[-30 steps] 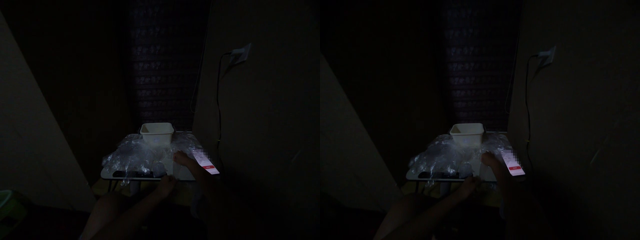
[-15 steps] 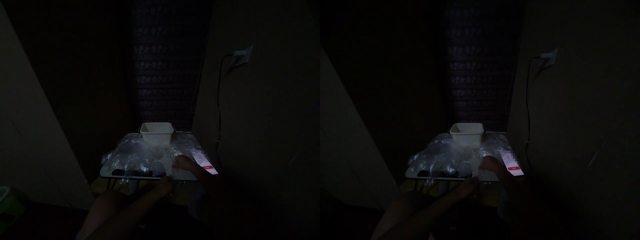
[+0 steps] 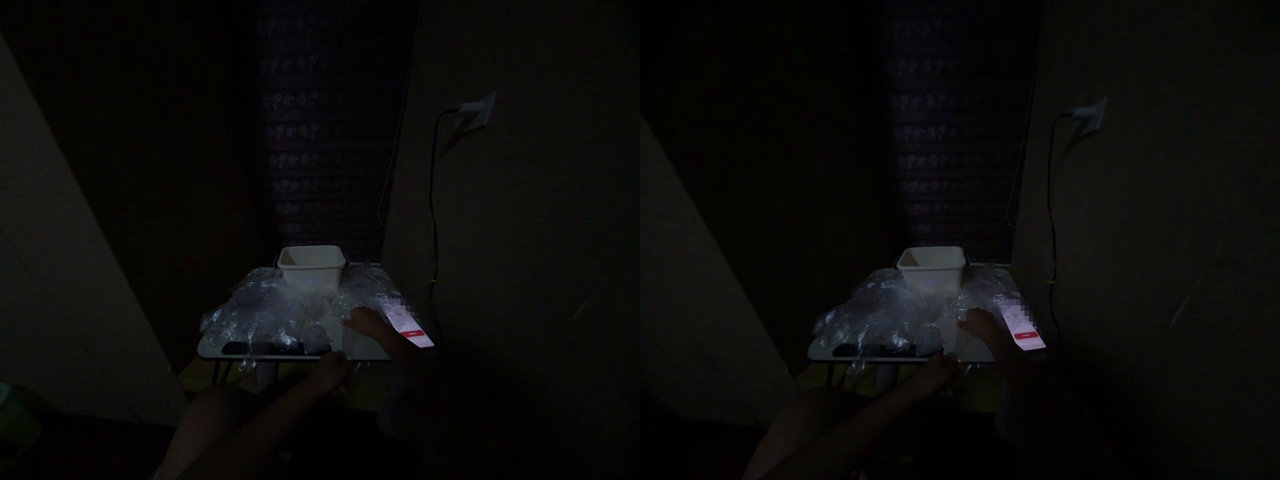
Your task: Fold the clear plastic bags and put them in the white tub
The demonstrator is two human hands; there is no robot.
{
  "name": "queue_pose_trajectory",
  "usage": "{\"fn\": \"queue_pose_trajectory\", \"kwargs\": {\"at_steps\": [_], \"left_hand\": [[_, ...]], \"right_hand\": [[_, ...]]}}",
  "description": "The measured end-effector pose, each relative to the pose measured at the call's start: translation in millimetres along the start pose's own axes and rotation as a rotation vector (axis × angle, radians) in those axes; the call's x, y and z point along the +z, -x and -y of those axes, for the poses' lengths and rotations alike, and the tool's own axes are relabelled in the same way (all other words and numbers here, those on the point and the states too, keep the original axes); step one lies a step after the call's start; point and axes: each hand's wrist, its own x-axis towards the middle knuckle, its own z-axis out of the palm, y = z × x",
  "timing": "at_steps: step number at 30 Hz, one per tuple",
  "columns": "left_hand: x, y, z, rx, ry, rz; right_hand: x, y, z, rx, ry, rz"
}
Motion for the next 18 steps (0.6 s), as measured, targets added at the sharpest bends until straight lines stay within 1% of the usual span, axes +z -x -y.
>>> {"fn": "queue_pose_trajectory", "kwargs": {"at_steps": [4, 11, 15, 18], "left_hand": [[0.7, 3, -4, -0.003, 0.013, 0.040], [-1.9, 8, -7, -0.069, -0.003, 0.075], [-9.0, 6, -2, -0.170, -0.043, 0.115], [-12.8, 2, 5, -0.253, -0.059, 0.107]], "right_hand": [[5, -1, -3, -0.088, 0.040, 0.020], [2, -1, 4, -0.038, 0.022, 0.019], [0, -1, 3, -0.046, 0.028, 0.018], [0, -1, 0, -0.050, 0.033, 0.001]]}}
